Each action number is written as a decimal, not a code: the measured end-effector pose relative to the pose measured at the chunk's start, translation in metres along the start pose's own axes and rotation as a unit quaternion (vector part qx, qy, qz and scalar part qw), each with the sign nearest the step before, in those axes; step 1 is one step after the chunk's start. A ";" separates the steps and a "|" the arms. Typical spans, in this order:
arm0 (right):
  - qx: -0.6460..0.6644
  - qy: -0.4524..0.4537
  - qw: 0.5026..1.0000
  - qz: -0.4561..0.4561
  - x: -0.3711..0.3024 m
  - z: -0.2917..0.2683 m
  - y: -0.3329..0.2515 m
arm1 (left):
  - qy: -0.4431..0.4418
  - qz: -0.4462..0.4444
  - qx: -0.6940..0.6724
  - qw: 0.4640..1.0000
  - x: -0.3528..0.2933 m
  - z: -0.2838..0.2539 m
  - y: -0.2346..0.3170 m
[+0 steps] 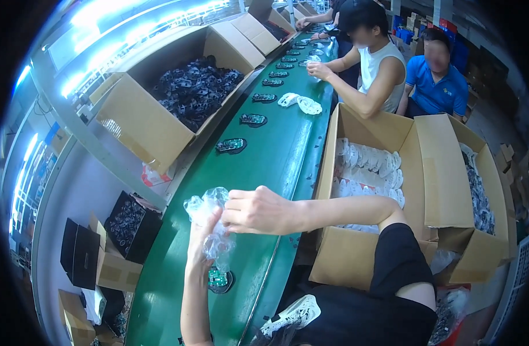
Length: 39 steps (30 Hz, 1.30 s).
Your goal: The person assembles computer mice along a conveyor belt by installing scroll wheels onto circuit board bases and unpacking plastic mouse covers from plastic bags by hand.
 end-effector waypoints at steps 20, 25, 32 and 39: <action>0.664 -0.159 0.612 0.399 0.001 0.006 0.092 | 0.010 -0.026 -0.022 0.999 0.006 -0.037 -0.012; 0.574 -0.034 0.709 0.407 0.006 0.009 0.112 | 0.127 0.038 -0.175 0.976 0.009 -0.063 -0.019; 0.488 -0.101 0.749 0.437 0.013 0.033 0.089 | 0.023 0.146 0.137 0.979 -0.003 0.014 0.011; 0.374 -0.058 0.863 0.336 0.013 0.038 0.082 | -0.056 0.252 0.385 0.886 -0.001 0.015 0.001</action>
Point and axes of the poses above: each hand's wrist, its own x-axis towards the middle knuckle, its own z-axis out of the palm, y = z × x, the point moved 3 cm from there along x, towards the middle knuckle, and after that the axes turned 15 degrees about z, right-handed, at the moved point
